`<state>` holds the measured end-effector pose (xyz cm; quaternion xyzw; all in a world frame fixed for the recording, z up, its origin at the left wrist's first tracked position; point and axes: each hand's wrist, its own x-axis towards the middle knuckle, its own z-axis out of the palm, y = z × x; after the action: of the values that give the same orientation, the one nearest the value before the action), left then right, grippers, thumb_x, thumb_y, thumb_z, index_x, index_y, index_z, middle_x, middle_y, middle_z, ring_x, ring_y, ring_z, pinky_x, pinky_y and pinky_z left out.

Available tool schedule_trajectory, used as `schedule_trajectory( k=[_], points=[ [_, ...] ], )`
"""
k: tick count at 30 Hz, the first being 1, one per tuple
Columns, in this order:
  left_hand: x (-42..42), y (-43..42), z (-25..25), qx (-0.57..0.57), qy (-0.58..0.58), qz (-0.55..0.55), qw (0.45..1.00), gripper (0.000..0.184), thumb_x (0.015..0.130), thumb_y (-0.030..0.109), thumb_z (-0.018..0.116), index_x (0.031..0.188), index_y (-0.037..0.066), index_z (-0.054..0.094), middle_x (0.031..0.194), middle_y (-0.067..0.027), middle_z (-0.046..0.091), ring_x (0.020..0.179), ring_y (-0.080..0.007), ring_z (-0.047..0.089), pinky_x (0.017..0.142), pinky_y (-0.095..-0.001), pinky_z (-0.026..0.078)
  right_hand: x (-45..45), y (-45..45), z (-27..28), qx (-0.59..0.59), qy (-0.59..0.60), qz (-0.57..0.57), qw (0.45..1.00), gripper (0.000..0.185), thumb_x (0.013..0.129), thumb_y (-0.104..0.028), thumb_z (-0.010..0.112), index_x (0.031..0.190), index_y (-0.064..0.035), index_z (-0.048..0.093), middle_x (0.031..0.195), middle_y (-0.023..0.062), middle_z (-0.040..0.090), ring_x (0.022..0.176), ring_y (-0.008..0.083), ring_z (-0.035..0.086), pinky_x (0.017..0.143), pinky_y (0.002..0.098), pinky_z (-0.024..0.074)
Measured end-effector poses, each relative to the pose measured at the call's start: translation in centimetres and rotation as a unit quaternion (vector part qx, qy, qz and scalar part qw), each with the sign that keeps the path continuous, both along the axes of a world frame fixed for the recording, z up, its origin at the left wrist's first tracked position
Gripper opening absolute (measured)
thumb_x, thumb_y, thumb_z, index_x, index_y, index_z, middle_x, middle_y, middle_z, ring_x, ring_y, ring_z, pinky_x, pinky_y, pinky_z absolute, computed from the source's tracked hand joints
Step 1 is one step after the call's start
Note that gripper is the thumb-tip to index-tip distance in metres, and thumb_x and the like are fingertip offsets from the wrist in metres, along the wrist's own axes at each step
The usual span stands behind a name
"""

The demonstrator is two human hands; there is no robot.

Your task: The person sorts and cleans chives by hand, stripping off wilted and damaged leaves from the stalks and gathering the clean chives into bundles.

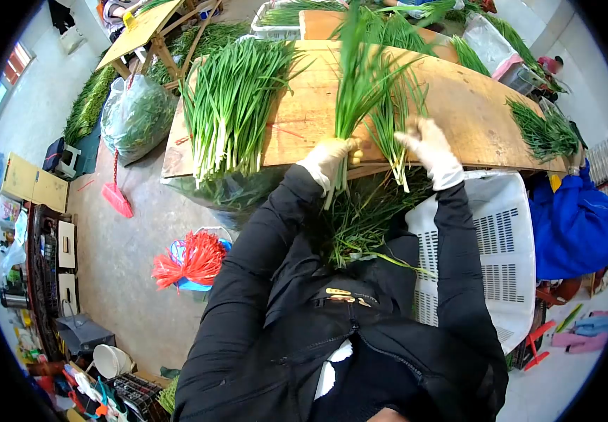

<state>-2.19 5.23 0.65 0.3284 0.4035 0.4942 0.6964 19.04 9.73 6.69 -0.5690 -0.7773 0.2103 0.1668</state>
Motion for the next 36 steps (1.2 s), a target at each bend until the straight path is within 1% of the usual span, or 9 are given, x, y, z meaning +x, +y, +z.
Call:
schedule_trajectory(
  k=[5, 12, 16, 20, 22, 24, 26, 33, 36],
  points=[
    [0.3, -0.4, -3.0, -0.090, -0.239, -0.087, 0.963, 0.020, 0.083, 0.015, 0.055, 0.094, -0.002, 0.055, 0.072, -0.0046, 0.060, 0.061, -0.0132, 0.058, 0.052, -0.0221, 0.049, -1.4, -4.1, -4.1, 0.006, -0.312, -0.070, 0.948, 0.061, 0.068, -0.049, 0.064, 0.105, -0.0043, 0.046, 0.102, 0.0154, 0.049, 0.095, 0.0291, 0.054, 0.076, 0.0396, 0.0461],
    [-0.3, -2.8, -1.2, -0.116, -0.270, -0.049, 0.955, 0.039, 0.086, 0.012, 0.050, 0.118, -0.006, 0.038, 0.090, -0.0064, 0.056, 0.068, -0.0150, 0.057, 0.062, -0.0236, 0.051, 5.7, -0.8, -6.3, 0.001, 0.097, -0.088, 0.991, 0.021, 0.085, -0.022, 0.045, 0.092, -0.0049, 0.055, 0.070, 0.0129, 0.061, 0.067, 0.0262, 0.060, 0.059, 0.0371, 0.0468],
    [-1.3, -3.3, -2.6, -0.115, -0.293, -0.057, 0.948, 0.037, 0.085, 0.017, 0.053, 0.114, -0.004, 0.043, 0.070, 0.0015, 0.050, 0.053, -0.0038, 0.046, 0.048, -0.0172, 0.042, 6.8, -1.5, -5.9, 0.018, 0.104, -0.100, 0.989, 0.021, 0.085, -0.020, 0.046, 0.091, -0.0034, 0.057, 0.074, 0.0085, 0.062, 0.067, 0.0227, 0.060, 0.059, 0.0311, 0.0460],
    [-1.4, -4.1, -1.3, -0.089, -0.331, -0.028, 0.939, 0.029, 0.086, 0.020, 0.053, 0.102, -0.005, 0.050, 0.056, 0.0043, 0.041, 0.047, -0.0015, 0.037, 0.042, -0.0132, 0.035, 6.1, -3.9, -4.0, 0.323, 0.084, -0.137, 0.933, 0.023, 0.083, -0.016, 0.053, 0.103, -0.0045, 0.056, 0.093, 0.0121, 0.062, 0.083, 0.0235, 0.060, 0.072, 0.0316, 0.0465],
    [-0.9, -3.9, -1.3, -0.096, -0.246, 0.002, 0.964, 0.024, 0.085, 0.020, 0.055, 0.096, -0.001, 0.053, 0.057, 0.0039, 0.044, 0.045, -0.0019, 0.038, 0.040, -0.0139, 0.034, 6.4, -3.2, -6.9, 0.123, 0.134, -0.071, 0.981, 0.023, 0.082, -0.014, 0.054, 0.102, -0.0041, 0.057, 0.090, 0.0111, 0.062, 0.082, 0.0217, 0.060, 0.072, 0.0293, 0.0466],
    [-0.3, -3.6, -1.9, -0.118, -0.195, 0.048, 0.972, 0.013, 0.081, 0.019, 0.060, 0.084, 0.007, 0.054, 0.060, 0.0020, 0.051, 0.044, -0.0035, 0.044, 0.039, -0.0148, 0.038, 6.6, -3.5, -7.0, 0.202, 0.151, -0.085, 0.964, 0.024, 0.084, -0.014, 0.051, 0.107, -0.0045, 0.054, 0.085, 0.0075, 0.063, 0.076, 0.0159, 0.060, 0.068, 0.0252, 0.0461],
    [-0.1, -3.5, -2.1, -0.114, -0.190, 0.040, 0.974, 0.015, 0.081, 0.017, 0.060, 0.087, 0.005, 0.054, 0.071, -0.0020, 0.058, 0.046, -0.0040, 0.046, 0.041, -0.0148, 0.041, 5.5, -4.6, -6.3, 0.145, 0.428, -0.124, 0.883, 0.025, 0.087, -0.013, 0.048, 0.110, -0.0055, 0.053, 0.085, 0.0054, 0.063, 0.069, 0.0106, 0.056, 0.064, 0.0216, 0.0449],
    [1.5, -3.5, -1.4, -0.077, -0.213, -0.007, 0.974, 0.034, 0.084, 0.019, 0.057, 0.110, -0.001, 0.047, 0.110, -0.0099, 0.056, 0.050, -0.0017, 0.045, 0.044, -0.0129, 0.040, -0.7, -10.3, -6.9, 0.064, 0.462, -0.003, 0.884, 0.042, 0.084, -0.001, 0.050, 0.124, -0.0081, 0.041, 0.089, 0.0062, 0.063, 0.072, 0.0078, 0.055, 0.065, 0.0199, 0.0458],
    [1.8, -3.3, -2.6, -0.089, -0.129, 0.013, 0.988, 0.031, 0.083, 0.021, 0.057, 0.104, -0.001, 0.053, 0.098, -0.0081, 0.061, 0.052, -0.0016, 0.045, 0.045, -0.0119, 0.038, -1.6, -12.4, -7.6, 0.048, 0.400, 0.021, 0.915, 0.042, 0.084, 0.001, 0.049, 0.124, -0.0065, 0.041, 0.089, 0.0062, 0.063, 0.071, 0.0070, 0.056, 0.063, 0.0198, 0.0468]
  ],
)
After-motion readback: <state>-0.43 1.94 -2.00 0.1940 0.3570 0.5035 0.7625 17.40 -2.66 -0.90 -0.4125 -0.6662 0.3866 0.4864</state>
